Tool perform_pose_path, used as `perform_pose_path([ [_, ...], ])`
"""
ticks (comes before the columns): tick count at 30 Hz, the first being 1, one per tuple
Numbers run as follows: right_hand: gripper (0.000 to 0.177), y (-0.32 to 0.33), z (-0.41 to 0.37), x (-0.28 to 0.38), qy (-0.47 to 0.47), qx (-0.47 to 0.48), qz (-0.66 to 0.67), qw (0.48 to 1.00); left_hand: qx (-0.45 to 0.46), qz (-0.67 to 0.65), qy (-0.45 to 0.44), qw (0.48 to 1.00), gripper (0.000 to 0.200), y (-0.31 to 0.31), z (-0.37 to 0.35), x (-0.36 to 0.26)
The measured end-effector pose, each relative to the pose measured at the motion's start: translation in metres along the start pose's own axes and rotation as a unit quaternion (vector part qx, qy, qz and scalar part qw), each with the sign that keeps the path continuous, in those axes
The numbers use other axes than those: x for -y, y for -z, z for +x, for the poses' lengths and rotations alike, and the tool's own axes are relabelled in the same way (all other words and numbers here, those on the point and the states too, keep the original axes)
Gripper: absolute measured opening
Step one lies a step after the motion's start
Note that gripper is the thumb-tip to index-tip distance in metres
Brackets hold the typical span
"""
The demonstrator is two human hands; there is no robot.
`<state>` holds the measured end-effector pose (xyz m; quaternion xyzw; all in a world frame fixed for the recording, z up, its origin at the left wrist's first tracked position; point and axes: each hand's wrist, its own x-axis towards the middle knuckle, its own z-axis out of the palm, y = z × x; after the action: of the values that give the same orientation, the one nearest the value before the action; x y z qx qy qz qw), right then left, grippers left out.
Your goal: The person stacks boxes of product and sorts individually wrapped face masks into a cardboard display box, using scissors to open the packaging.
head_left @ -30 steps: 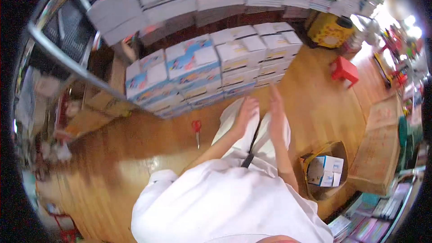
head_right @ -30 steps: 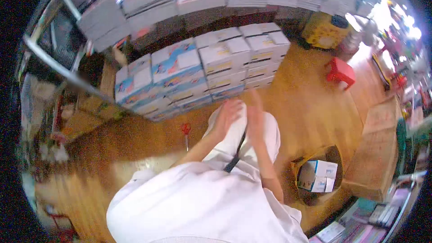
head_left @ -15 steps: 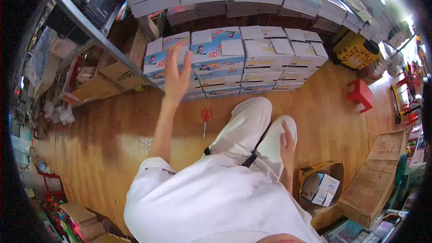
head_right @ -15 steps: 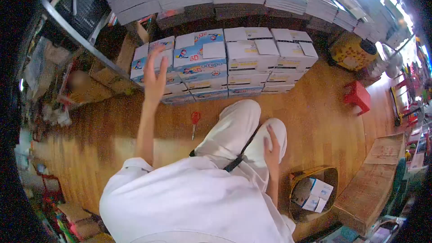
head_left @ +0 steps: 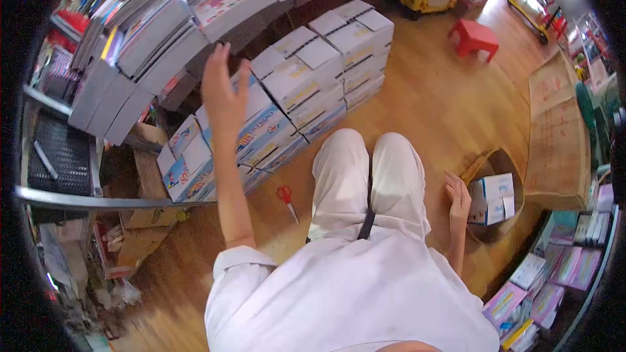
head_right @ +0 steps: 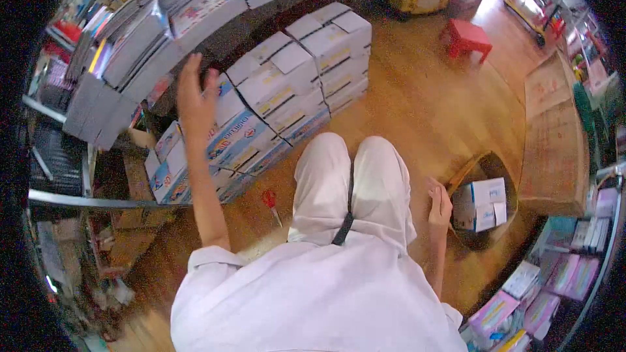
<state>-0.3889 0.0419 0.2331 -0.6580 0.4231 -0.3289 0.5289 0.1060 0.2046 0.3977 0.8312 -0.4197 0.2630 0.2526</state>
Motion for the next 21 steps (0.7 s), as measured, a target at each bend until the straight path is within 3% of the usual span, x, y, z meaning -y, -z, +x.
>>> perform_pose_path([
  [1, 0.047, -0.003, -0.004, 0.001, -0.005, -0.007, 0.008, 1.0, -0.016, 0.097, -0.032, 0.995, 0.056, -0.038, -0.016, 0.013],
  [3, 0.043, -0.008, -0.006, 0.0, 0.021, 0.005, 0.006, 1.0, 0.144, 0.078, 0.046, 0.985, 0.062, -0.074, -0.043, 0.03],
  [5, 0.038, -0.011, 0.001, -0.029, 0.081, 0.014, -0.027, 0.996, 0.16, 0.055, 0.09, 0.982, 0.063, -0.078, -0.049, 0.027],
  [6, 0.036, -0.023, -0.004, 0.008, 0.027, -0.007, 0.004, 1.0, 0.156, 0.064, 0.081, 0.982, 0.063, -0.076, -0.051, 0.025],
  [10, 0.035, -0.025, 0.006, 0.023, 0.008, 0.024, -0.061, 0.998, 0.139, 0.087, 0.052, 0.985, 0.062, -0.073, -0.056, 0.025],
  [13, 0.036, -0.021, 0.009, 0.036, 0.064, 0.032, -0.102, 0.992, 0.143, 0.082, 0.053, 0.985, 0.063, -0.077, -0.056, 0.03],
  [17, 0.038, -0.015, 0.009, 0.027, 0.063, 0.047, -0.122, 0.989, 0.145, 0.039, 0.088, 0.985, 0.063, -0.068, -0.052, 0.021],
  [21, 0.039, 0.022, -0.012, 0.028, 0.04, -0.028, -0.181, 0.982, 0.081, -0.063, 0.062, 0.993, 0.059, -0.052, -0.044, 0.003],
])
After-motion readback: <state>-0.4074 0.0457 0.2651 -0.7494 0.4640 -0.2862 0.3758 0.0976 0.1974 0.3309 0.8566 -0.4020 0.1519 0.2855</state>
